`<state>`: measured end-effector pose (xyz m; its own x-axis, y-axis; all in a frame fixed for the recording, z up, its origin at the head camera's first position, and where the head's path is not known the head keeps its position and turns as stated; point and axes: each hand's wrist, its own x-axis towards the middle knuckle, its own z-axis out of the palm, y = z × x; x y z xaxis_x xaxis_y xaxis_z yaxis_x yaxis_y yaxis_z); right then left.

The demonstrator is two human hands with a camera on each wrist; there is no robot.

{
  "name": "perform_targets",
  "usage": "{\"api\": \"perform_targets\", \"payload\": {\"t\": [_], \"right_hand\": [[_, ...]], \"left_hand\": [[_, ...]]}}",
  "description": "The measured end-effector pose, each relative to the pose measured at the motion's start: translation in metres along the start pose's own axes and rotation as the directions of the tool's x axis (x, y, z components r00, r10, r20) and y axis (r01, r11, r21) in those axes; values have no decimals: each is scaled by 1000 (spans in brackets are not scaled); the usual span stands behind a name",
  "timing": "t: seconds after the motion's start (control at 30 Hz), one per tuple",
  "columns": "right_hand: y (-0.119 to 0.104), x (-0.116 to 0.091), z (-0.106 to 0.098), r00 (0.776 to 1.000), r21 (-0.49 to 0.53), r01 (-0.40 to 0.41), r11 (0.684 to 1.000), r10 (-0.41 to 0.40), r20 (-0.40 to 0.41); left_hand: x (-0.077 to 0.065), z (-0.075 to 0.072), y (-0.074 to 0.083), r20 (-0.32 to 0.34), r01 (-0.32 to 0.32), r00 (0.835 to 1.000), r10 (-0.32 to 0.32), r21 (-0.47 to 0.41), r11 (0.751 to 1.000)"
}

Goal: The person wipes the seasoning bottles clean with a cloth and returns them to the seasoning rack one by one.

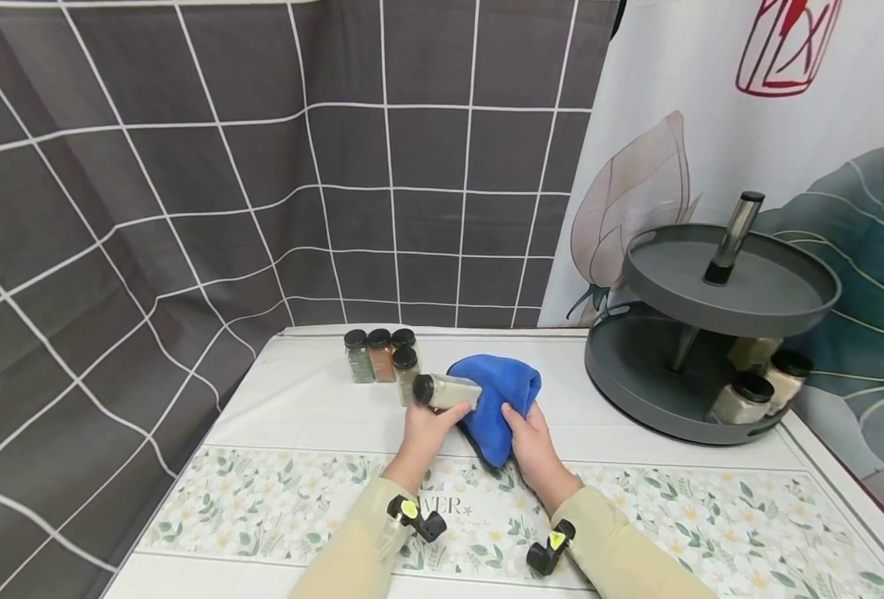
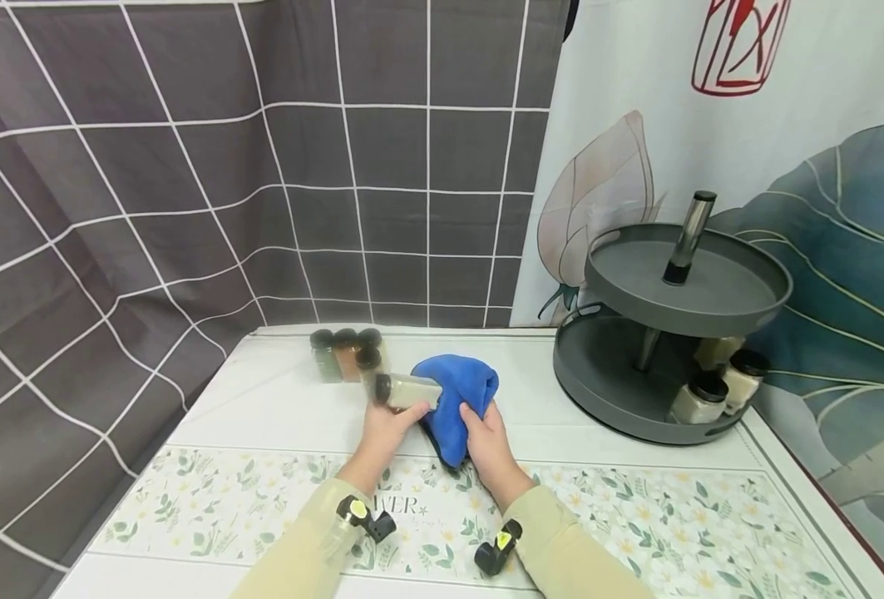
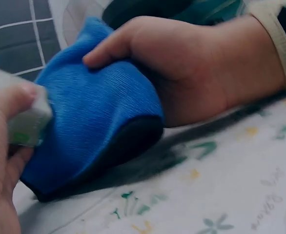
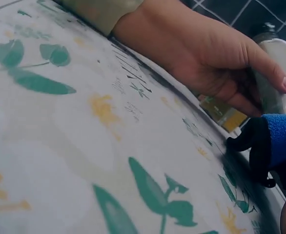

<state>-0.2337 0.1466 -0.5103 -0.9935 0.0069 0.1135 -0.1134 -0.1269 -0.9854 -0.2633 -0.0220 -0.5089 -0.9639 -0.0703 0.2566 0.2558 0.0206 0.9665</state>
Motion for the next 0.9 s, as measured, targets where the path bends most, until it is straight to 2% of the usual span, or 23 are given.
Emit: {"api": "perform_targets", "payload": {"t": [0.13, 0.27, 0.37, 0.47, 0.57, 0.63, 0.7, 0.8, 0.9], "right_hand": [[-1, 0, 0, 1000, 3, -25, 1000, 25, 11], [-1, -1, 0, 1000, -1, -14, 1000, 14, -4], [-3, -1, 0, 999, 6, 15, 1000, -15, -35], [-3, -1, 1, 999, -1, -33, 999, 33, -16], [-3, -1, 1, 996, -41, -88, 995, 89, 25], [-3, -1, 1, 995, -49, -102, 994, 103, 12], [-4, 1, 0, 996, -11, -87, 996, 87, -26], [-5, 4, -2, 993, 64, -35, 997, 42, -111], [-6, 5, -5, 986, 79, 22, 997, -8, -169]], "left_hand": [[-2, -1, 2, 58, -45, 997, 43, 49, 998], [-3, -2, 2, 41, -59, 998, 57, 66, 996], [-2, -3, 2, 58, -77, 996, 72, 77, 994], [0, -3, 0, 86, -92, 992, 89, 36, 995], [2, -4, -1, 71, -65, 995, 70, -64, 996], [3, -5, -1, 49, -51, 997, 56, -95, 994], [3, -7, -1, 42, -58, 997, 62, -98, 994], [2, -10, -1, 92, -80, 992, 83, -39, 996], [0, -11, 0, 206, -70, 976, 69, -1, 998]]}}
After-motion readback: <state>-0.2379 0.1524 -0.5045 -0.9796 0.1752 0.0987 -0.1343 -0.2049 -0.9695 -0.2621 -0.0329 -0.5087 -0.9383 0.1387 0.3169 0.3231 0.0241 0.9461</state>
